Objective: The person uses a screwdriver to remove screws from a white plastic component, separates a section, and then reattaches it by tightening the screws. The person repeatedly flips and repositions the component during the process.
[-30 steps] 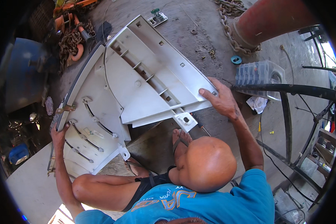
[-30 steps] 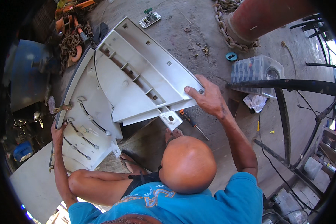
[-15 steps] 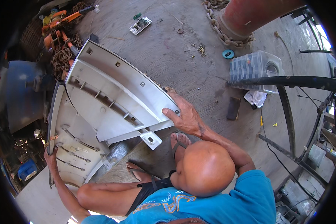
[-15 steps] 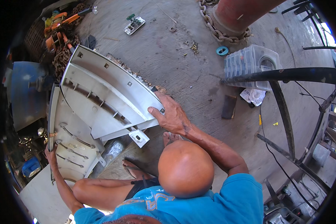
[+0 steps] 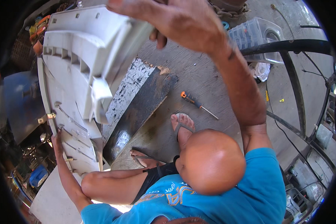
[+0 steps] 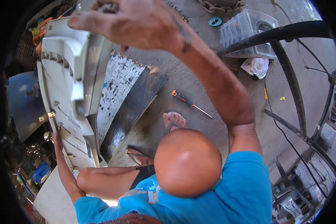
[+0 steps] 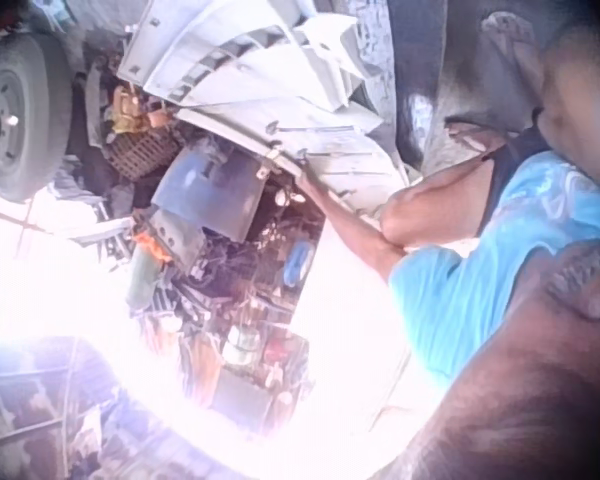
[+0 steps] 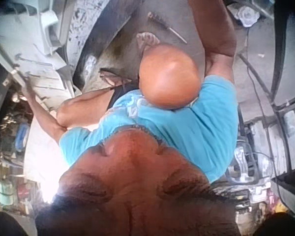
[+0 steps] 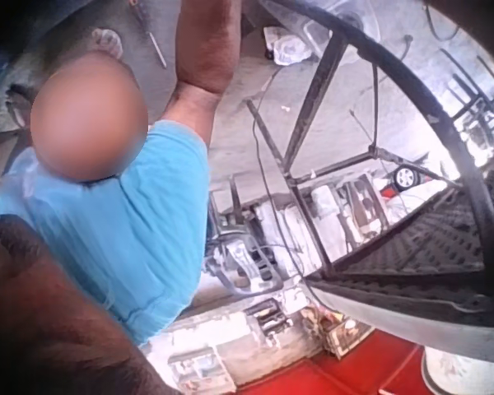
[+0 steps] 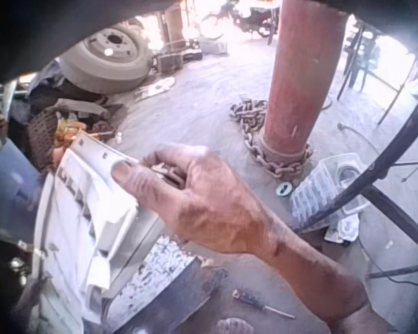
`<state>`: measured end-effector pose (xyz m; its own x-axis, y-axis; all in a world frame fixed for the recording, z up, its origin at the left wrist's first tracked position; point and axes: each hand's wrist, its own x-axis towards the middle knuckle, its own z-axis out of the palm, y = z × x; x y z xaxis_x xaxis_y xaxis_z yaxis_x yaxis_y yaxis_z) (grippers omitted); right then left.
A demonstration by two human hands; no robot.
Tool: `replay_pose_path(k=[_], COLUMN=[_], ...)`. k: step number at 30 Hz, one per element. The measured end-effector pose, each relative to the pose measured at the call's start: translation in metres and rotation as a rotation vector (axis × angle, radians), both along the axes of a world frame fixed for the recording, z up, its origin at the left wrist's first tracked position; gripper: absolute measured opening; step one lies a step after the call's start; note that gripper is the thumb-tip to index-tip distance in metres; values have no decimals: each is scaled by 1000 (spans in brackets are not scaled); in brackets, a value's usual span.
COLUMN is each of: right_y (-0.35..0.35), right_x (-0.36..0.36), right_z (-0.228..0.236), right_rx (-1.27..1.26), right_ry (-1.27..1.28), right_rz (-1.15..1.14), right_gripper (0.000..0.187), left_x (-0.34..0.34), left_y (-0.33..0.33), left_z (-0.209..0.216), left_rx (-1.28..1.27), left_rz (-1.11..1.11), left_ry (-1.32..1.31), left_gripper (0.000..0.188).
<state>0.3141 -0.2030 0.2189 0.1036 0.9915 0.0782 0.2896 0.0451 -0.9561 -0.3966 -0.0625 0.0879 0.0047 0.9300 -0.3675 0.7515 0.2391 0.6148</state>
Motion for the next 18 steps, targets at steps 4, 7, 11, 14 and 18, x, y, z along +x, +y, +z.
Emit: replay_pose_path(k=[4, 7, 11, 14, 18], right_y=[9, 14, 8, -17, -29], right_x=[2, -7, 20, -3, -12], right_z=[4, -5, -72, -76, -92], right_rx=[265, 359, 607, 106, -143], right_ry=[-192, -349, -515, -117, 77], right_rz=[77, 14, -80, -172, -383], right_gripper=[38, 35, 45, 44, 40], left_x=[4, 1, 23, 48, 41], left_y=[10, 10, 14, 1, 8], left_z=[-15, -6, -5, 5, 0], left_rx=[-31, -30, 55, 23, -38], left_rz=[93, 30, 22, 25, 24], left_ry=[-56, 45, 35, 79, 186], left_gripper=[40, 37, 44, 51, 51])
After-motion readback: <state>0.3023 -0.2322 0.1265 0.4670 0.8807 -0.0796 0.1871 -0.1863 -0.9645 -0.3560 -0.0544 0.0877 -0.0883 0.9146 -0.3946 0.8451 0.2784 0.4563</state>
